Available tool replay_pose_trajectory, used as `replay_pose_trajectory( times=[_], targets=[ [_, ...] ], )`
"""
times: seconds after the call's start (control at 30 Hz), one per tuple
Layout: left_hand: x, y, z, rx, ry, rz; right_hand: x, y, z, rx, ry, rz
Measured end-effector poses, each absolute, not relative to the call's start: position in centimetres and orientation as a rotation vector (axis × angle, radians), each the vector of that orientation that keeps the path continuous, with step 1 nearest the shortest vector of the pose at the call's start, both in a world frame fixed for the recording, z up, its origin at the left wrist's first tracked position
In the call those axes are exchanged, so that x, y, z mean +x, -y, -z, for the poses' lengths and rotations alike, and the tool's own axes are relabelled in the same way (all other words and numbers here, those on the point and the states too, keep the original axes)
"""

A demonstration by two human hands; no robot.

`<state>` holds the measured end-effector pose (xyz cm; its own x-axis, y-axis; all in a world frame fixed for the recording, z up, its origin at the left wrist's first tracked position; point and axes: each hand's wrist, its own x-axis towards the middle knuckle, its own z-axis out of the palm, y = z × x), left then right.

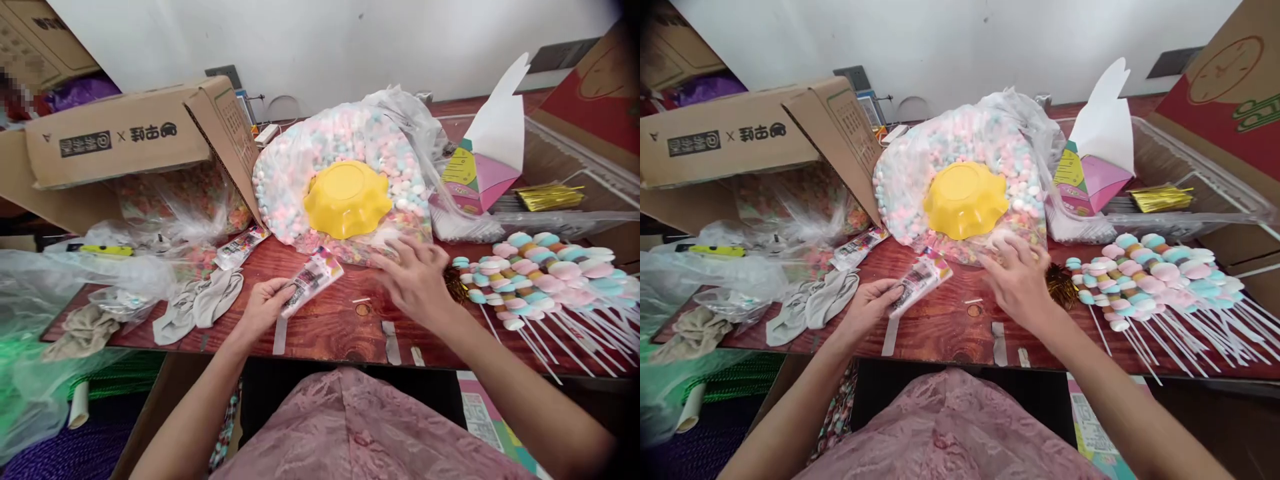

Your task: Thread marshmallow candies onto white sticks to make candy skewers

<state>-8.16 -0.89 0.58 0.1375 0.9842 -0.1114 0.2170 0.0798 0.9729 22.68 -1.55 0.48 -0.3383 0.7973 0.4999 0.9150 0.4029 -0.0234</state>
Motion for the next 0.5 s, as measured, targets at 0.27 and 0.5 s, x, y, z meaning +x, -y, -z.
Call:
replay_pose_trajectory(
  times=[0.27,0.5],
  targets=[
    [-1.6,-3.2,0.5,1.813,-1.036,-0.293,26.2,12.1,3.6,-1.566,1.756,0.177],
    [1.2,-4.9,1.3,1.93,-1.037,-0.216,25.7,13.4,3.8,-1.623,1.684,0.211]
  ],
)
